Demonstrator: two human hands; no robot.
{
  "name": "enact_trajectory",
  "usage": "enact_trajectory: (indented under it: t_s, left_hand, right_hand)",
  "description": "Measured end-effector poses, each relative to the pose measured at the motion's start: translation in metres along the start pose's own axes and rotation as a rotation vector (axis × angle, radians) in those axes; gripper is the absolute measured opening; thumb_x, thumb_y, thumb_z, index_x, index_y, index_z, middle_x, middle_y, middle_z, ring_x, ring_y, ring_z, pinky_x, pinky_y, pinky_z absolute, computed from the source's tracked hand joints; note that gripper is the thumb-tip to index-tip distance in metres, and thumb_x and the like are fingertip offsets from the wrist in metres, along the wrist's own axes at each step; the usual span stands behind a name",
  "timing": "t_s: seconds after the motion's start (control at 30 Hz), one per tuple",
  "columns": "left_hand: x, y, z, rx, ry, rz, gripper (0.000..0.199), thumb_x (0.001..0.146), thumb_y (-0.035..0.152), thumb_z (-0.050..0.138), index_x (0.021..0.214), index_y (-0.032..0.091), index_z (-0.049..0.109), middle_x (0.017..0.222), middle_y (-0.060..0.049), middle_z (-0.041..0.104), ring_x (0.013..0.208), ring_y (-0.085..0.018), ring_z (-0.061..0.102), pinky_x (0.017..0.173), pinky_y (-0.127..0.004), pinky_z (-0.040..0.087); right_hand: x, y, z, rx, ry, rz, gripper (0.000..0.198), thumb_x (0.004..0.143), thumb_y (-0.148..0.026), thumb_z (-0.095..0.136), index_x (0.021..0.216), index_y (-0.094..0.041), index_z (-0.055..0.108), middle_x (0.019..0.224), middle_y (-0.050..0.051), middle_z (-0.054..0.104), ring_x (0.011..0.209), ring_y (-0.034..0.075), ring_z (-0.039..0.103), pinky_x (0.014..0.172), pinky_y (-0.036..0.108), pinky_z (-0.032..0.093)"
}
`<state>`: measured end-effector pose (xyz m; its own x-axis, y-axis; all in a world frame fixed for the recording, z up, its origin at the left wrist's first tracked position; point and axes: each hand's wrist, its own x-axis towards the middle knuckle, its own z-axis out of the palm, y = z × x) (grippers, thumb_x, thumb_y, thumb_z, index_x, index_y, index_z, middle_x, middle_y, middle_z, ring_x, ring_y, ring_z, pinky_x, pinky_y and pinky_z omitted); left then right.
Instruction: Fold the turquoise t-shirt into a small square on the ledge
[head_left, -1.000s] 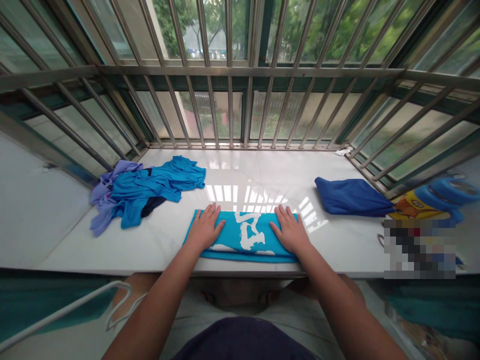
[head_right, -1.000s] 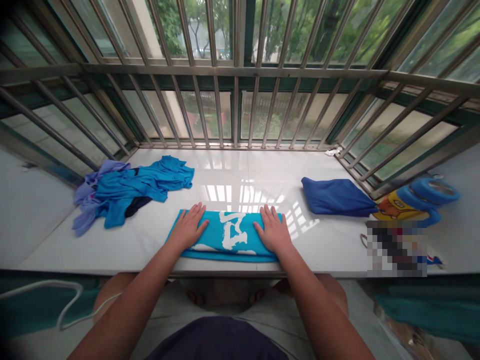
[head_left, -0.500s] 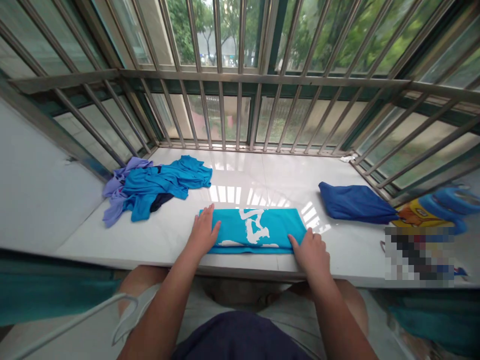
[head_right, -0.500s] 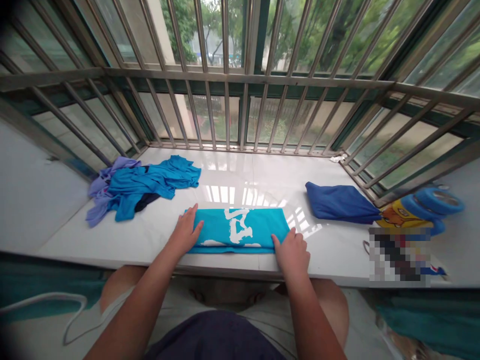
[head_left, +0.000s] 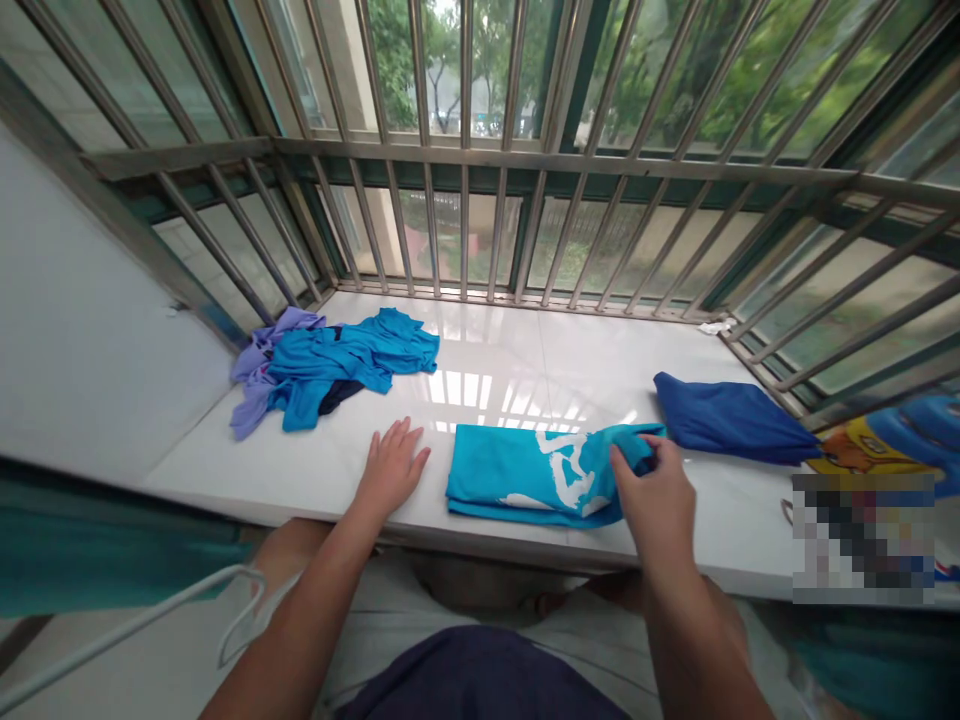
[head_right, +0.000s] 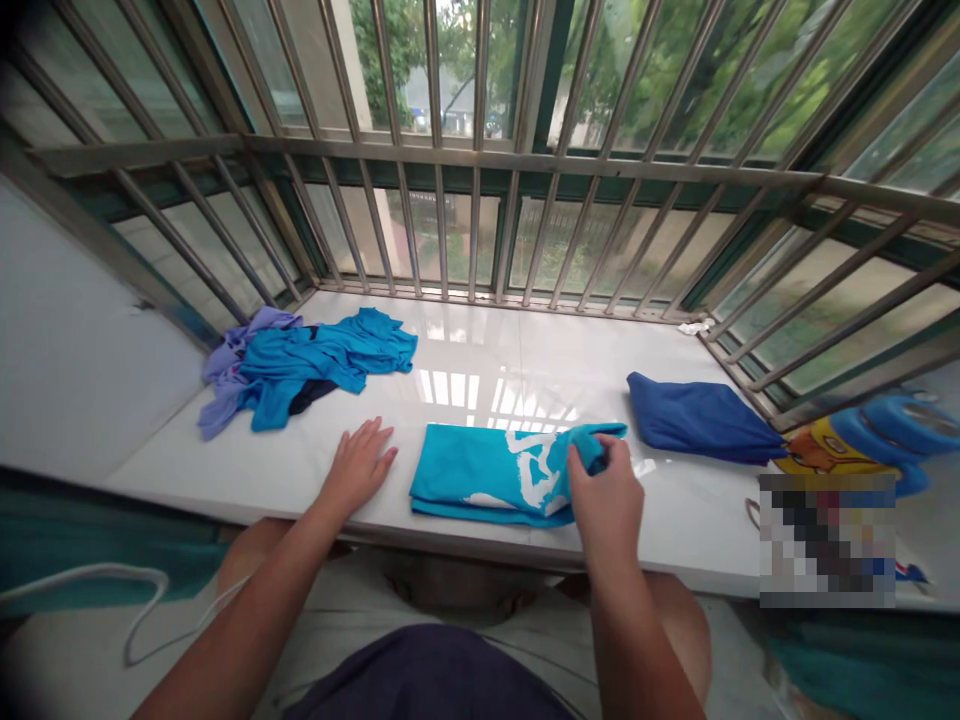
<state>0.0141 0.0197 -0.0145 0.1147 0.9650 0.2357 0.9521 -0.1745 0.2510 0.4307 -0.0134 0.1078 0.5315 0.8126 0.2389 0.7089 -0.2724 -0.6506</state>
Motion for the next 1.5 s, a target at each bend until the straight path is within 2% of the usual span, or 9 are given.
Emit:
enact_trajectory:
  t_s: [0.2, 0.33, 0.5, 0.77, 0.93, 1.17, 1.27, 1.4, 1.5]
  left_hand:
    - [0.000, 0.003, -0.008, -0.046, -0.038, 0.080, 0.043, 0.111, 0.040, 0.043, 0.144, 0.025, 0.067, 0.167, -0.013, 0.055, 0.156, -0.033, 0.049, 0.131, -0.066, 0.031]
    - [0.000, 0.004, -0.011, -0.064, -0.032, 0.080, 0.041, 0.111, 0.036, 0.043, 0.143, 0.025, 0.067, 0.166, -0.012, 0.056, 0.156, -0.032, 0.049, 0.131, -0.066, 0.032]
    - [-0.001, 0.005, -0.015, -0.154, -0.007, 0.097, 0.038, 0.112, 0.030, 0.040, 0.131, 0.026, 0.072, 0.155, -0.010, 0.067, 0.147, -0.028, 0.058, 0.129, -0.062, 0.035]
    - [-0.006, 0.012, -0.034, -0.275, -0.077, 0.310, 0.028, 0.106, 0.036, 0.056, 0.092, 0.024, 0.077, 0.102, -0.010, 0.078, 0.101, -0.027, 0.069, 0.092, -0.044, 0.054]
    - [-0.028, 0.027, -0.032, -0.461, -0.106, 0.291, 0.029, 0.107, 0.036, 0.054, 0.091, 0.024, 0.075, 0.088, -0.006, 0.076, 0.087, -0.023, 0.068, 0.085, -0.039, 0.052]
    - [-0.042, 0.032, -0.028, -0.533, -0.119, 0.242, 0.031, 0.106, 0.037, 0.055, 0.089, 0.025, 0.079, 0.088, -0.006, 0.080, 0.086, -0.024, 0.071, 0.086, -0.040, 0.052]
    - [-0.035, 0.028, -0.034, -0.643, -0.202, 0.255, 0.035, 0.106, 0.039, 0.054, 0.091, 0.026, 0.082, 0.089, -0.005, 0.082, 0.086, -0.023, 0.073, 0.087, -0.039, 0.054]
    - [-0.033, 0.024, -0.038, -0.810, -0.272, 0.203, 0.035, 0.106, 0.041, 0.053, 0.109, 0.027, 0.085, 0.104, -0.006, 0.085, 0.099, -0.024, 0.077, 0.097, -0.040, 0.058]
    - [-0.035, 0.025, -0.036, -0.897, -0.221, 0.044, 0.040, 0.107, 0.044, 0.051, 0.131, 0.025, 0.078, 0.125, -0.010, 0.082, 0.116, -0.027, 0.075, 0.102, -0.042, 0.059]
  right_hand:
    - [-0.087, -0.081, 0.092, 0.054, -0.276, -0.785, 0.030, 0.097, -0.013, 0.059, 0.122, -0.021, 0.074, 0.124, 0.013, 0.076, 0.114, 0.029, 0.068, 0.104, 0.042, 0.052]
    - [-0.135, -0.084, 0.133, -0.123, -0.525, -1.063, 0.041, 0.097, -0.016, 0.069, 0.136, -0.027, 0.071, 0.151, 0.013, 0.065, 0.134, 0.032, 0.061, 0.111, 0.048, 0.051]
    - [-0.146, -0.047, 0.126, -0.180, -0.512, -0.963, 0.068, 0.095, -0.024, 0.077, 0.159, -0.022, 0.055, 0.154, 0.017, 0.062, 0.133, 0.033, 0.061, 0.109, 0.047, 0.051]
    - [-0.134, -0.048, 0.133, -0.046, -0.463, -0.940, 0.024, 0.102, -0.022, 0.068, 0.123, -0.027, 0.078, 0.117, 0.009, 0.079, 0.106, 0.027, 0.070, 0.094, 0.040, 0.055]
    - [-0.127, -0.066, 0.129, 0.245, -0.380, -0.690, 0.032, 0.109, -0.022, 0.049, 0.126, -0.022, 0.077, 0.114, 0.010, 0.079, 0.108, 0.025, 0.073, 0.099, 0.037, 0.058]
    - [-0.148, -0.046, 0.146, 0.040, -0.516, -1.052, 0.064, 0.099, -0.030, 0.067, 0.158, -0.007, 0.057, 0.164, 0.024, 0.052, 0.152, 0.036, 0.052, 0.128, 0.056, 0.040]
    - [-0.152, -0.038, 0.159, -0.027, -0.508, -1.058, 0.075, 0.096, -0.032, 0.071, 0.161, -0.001, 0.050, 0.170, 0.027, 0.042, 0.159, 0.037, 0.043, 0.130, 0.055, 0.039]
    - [-0.142, -0.044, 0.162, 0.071, -0.504, -0.867, 0.049, 0.102, -0.024, 0.062, 0.150, -0.014, 0.067, 0.152, 0.019, 0.066, 0.140, 0.031, 0.065, 0.120, 0.047, 0.051]
    - [-0.124, -0.053, 0.144, 0.244, -0.452, -0.474, 0.041, 0.112, -0.042, 0.049, 0.133, -0.019, 0.076, 0.121, 0.015, 0.082, 0.111, 0.029, 0.079, 0.096, 0.040, 0.062]
